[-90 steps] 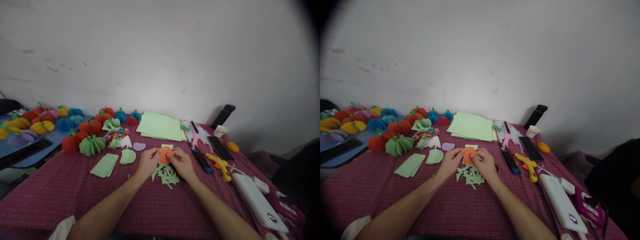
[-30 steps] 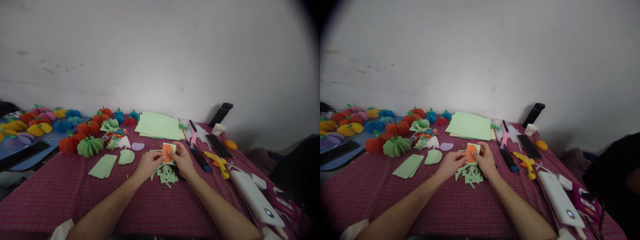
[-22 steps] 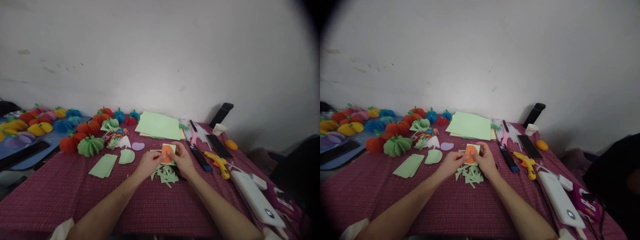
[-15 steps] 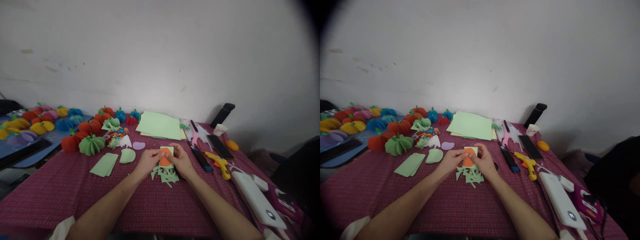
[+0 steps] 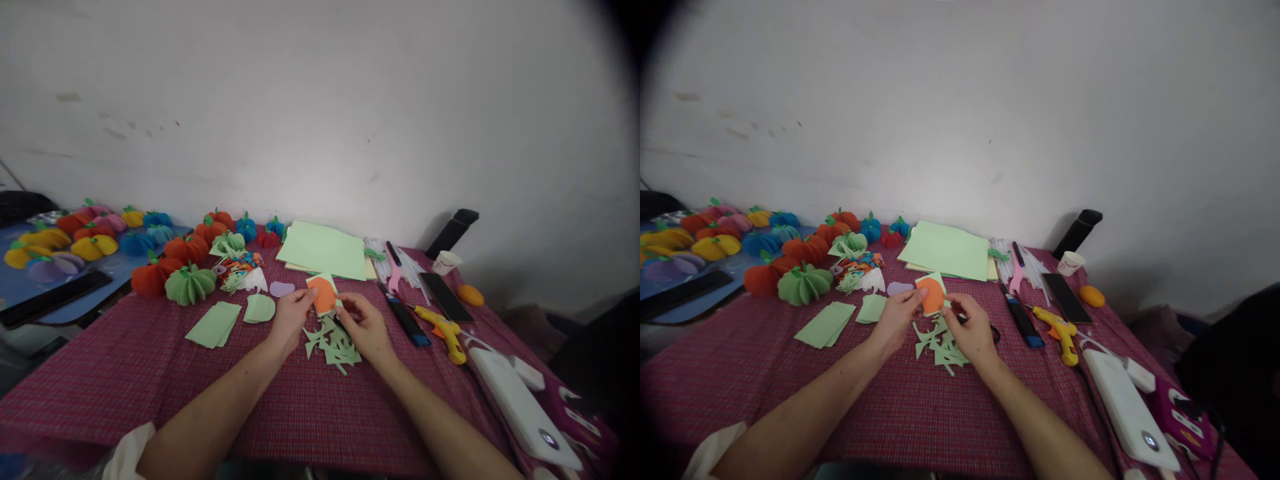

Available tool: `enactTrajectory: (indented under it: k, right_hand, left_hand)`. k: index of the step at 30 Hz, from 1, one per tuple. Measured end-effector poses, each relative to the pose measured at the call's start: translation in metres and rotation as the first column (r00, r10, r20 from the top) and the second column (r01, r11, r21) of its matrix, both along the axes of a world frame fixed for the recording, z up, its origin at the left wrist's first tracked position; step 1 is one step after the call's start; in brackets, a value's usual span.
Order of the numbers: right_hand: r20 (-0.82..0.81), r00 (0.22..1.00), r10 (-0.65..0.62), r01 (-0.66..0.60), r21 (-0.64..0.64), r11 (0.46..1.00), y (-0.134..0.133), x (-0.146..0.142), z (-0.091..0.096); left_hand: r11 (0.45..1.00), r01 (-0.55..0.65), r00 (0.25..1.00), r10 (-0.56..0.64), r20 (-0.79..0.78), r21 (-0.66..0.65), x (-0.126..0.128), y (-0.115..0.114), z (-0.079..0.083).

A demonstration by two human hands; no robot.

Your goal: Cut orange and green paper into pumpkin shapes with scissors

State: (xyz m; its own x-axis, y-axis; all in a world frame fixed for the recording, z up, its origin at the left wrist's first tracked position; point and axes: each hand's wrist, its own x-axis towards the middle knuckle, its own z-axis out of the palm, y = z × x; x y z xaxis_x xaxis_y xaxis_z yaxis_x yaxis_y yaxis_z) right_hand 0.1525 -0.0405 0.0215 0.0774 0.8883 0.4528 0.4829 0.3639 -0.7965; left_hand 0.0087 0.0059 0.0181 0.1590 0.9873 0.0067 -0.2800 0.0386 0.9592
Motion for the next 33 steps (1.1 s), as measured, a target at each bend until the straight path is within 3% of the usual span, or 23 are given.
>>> enactTrajectory:
  k: [26,33]
  right_hand:
    - [0.045,0.999,-0.021,0.019,0.038,0.999,0.0002,-0.0002,0.0036]
    - [-0.05,0.999,0.008,-0.009,-0.012,1.0,0.0016,0.0001,0.0003]
  left_hand:
    - [0.998,-0.018,0.995,0.023,-0.098,0.057,0.0013,-0.0004,-0.0053]
    - [0.997,-0.046,0.996,0.05,-0.068,0.056,0.0016,-0.0027,-0.0018]
